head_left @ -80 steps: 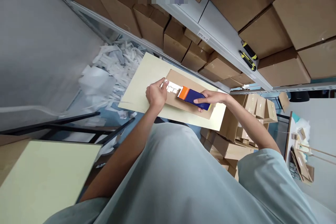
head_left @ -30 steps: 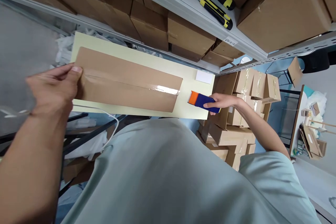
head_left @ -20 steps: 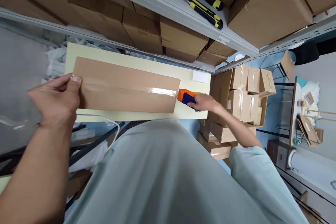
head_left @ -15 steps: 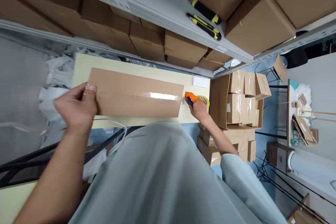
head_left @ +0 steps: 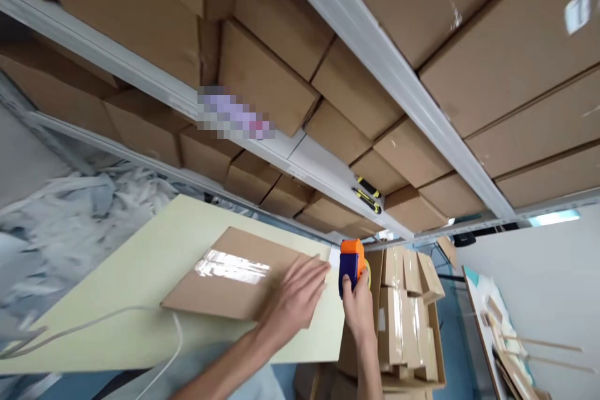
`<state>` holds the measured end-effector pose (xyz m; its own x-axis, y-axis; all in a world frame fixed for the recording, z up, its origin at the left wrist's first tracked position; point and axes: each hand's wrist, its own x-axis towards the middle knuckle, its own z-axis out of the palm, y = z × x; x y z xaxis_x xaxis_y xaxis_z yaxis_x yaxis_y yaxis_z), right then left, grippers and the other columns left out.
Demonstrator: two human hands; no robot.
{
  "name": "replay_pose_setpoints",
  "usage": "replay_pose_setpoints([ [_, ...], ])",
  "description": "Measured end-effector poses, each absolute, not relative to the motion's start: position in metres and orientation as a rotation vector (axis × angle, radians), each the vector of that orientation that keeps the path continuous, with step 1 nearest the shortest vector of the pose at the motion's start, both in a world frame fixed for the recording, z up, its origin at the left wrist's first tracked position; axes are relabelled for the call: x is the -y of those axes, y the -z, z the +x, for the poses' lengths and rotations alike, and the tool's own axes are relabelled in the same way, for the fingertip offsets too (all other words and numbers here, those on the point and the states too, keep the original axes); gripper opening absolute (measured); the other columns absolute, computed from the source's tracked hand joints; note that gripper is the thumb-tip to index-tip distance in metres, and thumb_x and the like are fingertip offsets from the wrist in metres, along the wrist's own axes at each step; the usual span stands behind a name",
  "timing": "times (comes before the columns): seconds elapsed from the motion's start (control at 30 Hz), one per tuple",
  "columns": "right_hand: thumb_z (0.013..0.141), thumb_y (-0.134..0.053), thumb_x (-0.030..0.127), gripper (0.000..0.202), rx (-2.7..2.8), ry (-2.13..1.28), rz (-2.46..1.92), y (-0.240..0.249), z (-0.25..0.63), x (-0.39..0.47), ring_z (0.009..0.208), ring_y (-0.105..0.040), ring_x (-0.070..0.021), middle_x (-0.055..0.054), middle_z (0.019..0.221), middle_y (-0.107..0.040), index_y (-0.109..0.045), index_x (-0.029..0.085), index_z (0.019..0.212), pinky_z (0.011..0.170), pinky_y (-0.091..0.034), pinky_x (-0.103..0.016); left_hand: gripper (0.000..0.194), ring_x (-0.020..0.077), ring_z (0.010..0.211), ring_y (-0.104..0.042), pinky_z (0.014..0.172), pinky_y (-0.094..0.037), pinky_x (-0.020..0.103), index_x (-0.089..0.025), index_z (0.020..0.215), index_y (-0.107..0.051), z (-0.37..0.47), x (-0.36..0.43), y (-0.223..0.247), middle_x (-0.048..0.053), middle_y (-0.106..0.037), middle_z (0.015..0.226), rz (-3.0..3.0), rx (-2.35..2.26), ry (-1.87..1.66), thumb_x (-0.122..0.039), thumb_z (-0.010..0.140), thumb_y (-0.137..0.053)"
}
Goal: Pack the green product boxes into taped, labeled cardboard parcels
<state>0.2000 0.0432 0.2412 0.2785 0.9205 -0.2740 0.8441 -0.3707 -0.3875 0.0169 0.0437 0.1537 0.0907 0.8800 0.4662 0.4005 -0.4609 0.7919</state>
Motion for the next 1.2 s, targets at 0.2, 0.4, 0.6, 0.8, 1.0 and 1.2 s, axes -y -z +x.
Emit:
replay_pose_setpoints([
  [0.2,0.111,-0.036,0.051,0.052,2.17,-0.505,-1.838,-0.286,0.148,-0.141,0.124,-0.075,-0.0371,-0.021,0.137,-0.073,-0.05,0.021,0.151,0.106,-0.061,-0.051,0.064,0.0306,0.144,-0.067,0.12,-0.059,0.05,-0.03,0.166,-0.056,0.021,-0.106,-0.186,0.013,-0.061,0.165,1.8,-1.349,-1.527,-0.015,0.104,-0.046],
  [0.4,0.111,-0.043,0.029,0.035,2.55,-0.198,-1.8,-0.312,0.089,-0.262,0.12,-0.073,-0.0316,-0.02,0.134,-0.075,-0.061,0.017,0.138,0.108,-0.057,-0.041,0.065,0.0393,0.147,-0.063,0.119,-0.057,0.059,-0.012,0.157,-0.062,-0.01,-0.196,-0.215,0.024,-0.056,0.168,1.805,-1.524,-1.45,-0.009,0.094,-0.049],
  [0.6,0.105,-0.059,0.024,0.026,2.707,-0.154,-1.854,-0.308,0.058,-0.318,0.113,-0.075,-0.0279,-0.013,0.122,-0.081,-0.068,0.019,0.129,0.101,-0.057,-0.035,0.051,0.0319,0.144,-0.065,0.121,-0.058,0.051,-0.02,0.145,-0.072,-0.014,-0.179,-0.201,0.014,-0.07,0.155,1.867,-1.514,-1.528,-0.015,0.099,-0.048],
  [0.8,0.109,-0.051,0.031,0.062,2.598,-0.173,-1.868,-0.291,0.06,-0.314,0.159,-0.047,-0.0311,-0.026,0.171,-0.05,-0.043,0.005,0.165,0.13,-0.037,-0.04,0.047,0.0363,0.141,-0.067,0.122,-0.055,0.058,-0.02,0.141,-0.075,-0.033,-0.131,-0.158,0.016,-0.072,0.151,1.738,-1.599,-1.406,-0.024,0.1,-0.052],
  [1.0,0.118,-0.017,0.045,0.072,2.109,-0.226,-1.812,-0.239,0.132,-0.198,0.175,-0.019,-0.0241,-0.017,0.187,-0.023,-0.006,0.013,0.182,0.139,-0.025,-0.045,0.063,0.0362,0.158,-0.052,0.134,-0.041,0.052,-0.013,0.156,-0.061,-0.113,-0.067,-0.115,0.02,-0.061,0.165,1.446,-1.879,-1.058,-0.036,0.098,-0.053],
  [1.2,0.117,-0.007,0.048,0.072,1.658,-0.641,-2.09,-0.191,0.177,-0.006,0.177,-0.013,-0.0205,-0.011,0.188,-0.022,0.003,0.021,0.183,0.141,-0.023,-0.051,0.077,0.0404,0.139,-0.069,0.121,-0.051,0.056,-0.003,0.161,-0.054,-0.152,-0.035,-0.101,0.027,-0.068,0.153,1.189,-2.102,-0.618,-0.046,0.098,-0.056],
])
